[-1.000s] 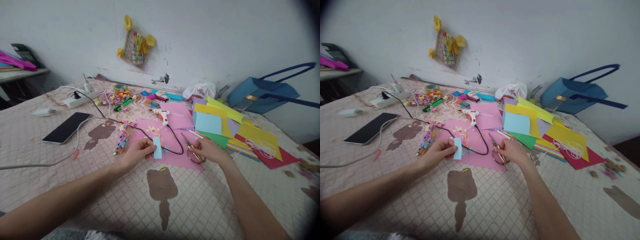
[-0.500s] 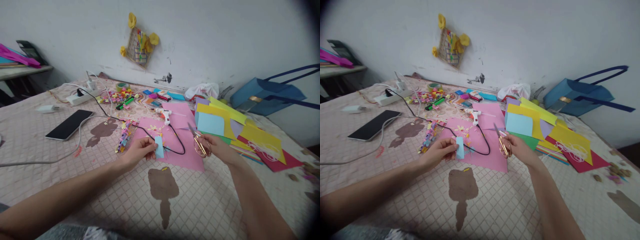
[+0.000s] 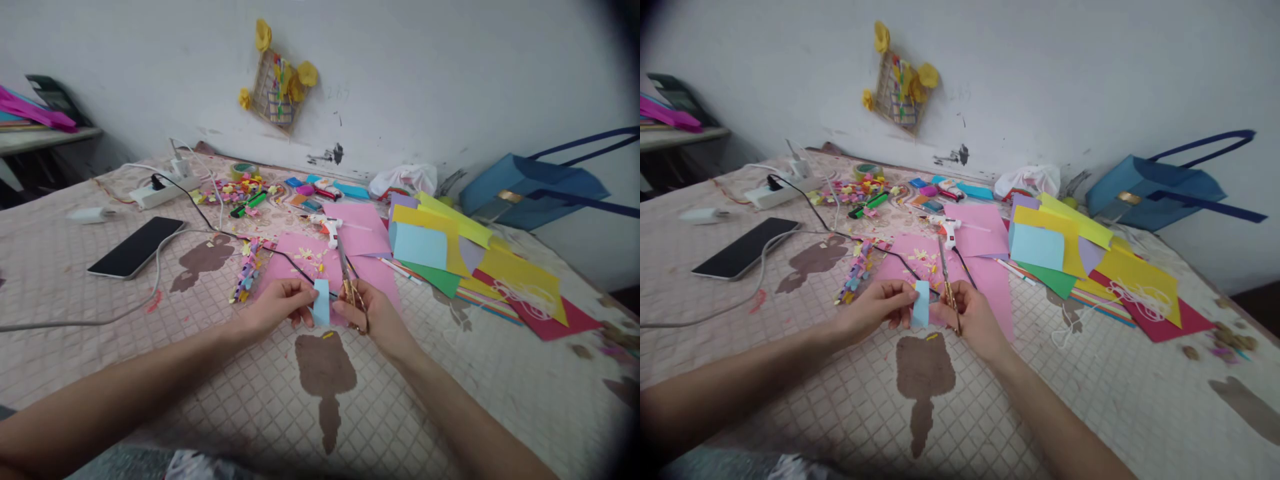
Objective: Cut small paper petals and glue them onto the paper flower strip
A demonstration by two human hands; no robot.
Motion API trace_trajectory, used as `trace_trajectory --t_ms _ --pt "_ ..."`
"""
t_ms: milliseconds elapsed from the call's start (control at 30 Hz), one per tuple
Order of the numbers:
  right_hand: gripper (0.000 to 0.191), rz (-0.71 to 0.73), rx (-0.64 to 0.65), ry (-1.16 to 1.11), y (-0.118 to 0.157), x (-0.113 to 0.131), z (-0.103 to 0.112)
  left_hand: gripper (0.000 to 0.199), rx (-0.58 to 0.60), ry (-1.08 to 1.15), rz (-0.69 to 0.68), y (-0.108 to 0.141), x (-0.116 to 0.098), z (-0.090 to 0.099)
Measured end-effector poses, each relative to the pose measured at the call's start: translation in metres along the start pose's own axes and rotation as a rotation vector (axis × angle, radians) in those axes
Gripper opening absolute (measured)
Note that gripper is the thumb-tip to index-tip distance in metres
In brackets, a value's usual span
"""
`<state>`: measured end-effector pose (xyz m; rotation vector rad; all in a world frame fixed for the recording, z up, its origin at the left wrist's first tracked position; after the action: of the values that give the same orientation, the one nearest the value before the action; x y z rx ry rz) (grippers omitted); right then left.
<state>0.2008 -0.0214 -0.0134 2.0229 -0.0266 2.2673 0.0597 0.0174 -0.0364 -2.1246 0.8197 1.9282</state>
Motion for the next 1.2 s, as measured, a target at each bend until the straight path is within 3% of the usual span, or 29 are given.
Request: trace_trajectory --t_ms 200,567,800,1033,1133,1200 --pt "0.020 -0.018 -0.006 -0.102 0.003 -0.001 -0.008 0.028 0.091 -0.001 0.033 0.002 0.004 -0.006" --pt "0.022 -0.018 -0.016 -0.122 0.002 -0.006 -0.008 0.026 0.104 -0.097 -0.043 0.002 -0.001 -0.006" --pt "0.025 -0.053 -0.042 -0.121 0.006 -0.011 -0.013 0.026 0.007 -0.074 -0.079 -0.001 -0.005 0.002" --pt "0.020 -0.019 -0.061 -0.084 0.007 -0.008 -0.015 0.024 0.068 -0.112 -0.095 0.001 -0.003 -0.004" --pt "0.021 -0.006 -0.097 -0.096 0.006 -0.007 -0.012 0.021 0.026 -0.160 -0.208 0.003 -0.009 -0.002" --pt "0.021 -0.005 -0.140 -0.123 0.006 -0.005 -0.009 0.017 -0.077 -0.293 -0.418 0.007 -0.021 0.004"
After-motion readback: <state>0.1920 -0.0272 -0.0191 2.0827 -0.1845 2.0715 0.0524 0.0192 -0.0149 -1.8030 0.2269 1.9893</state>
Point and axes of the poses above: each hand's wrist, its own y-axis away from the middle knuckle, its own z-axis out of the back of the hand, x = y × z, the point moved 6 cm from there along -y, towards the middle knuckle, and after that the axes turned 9 degrees about -x, right-handed, at the moved point
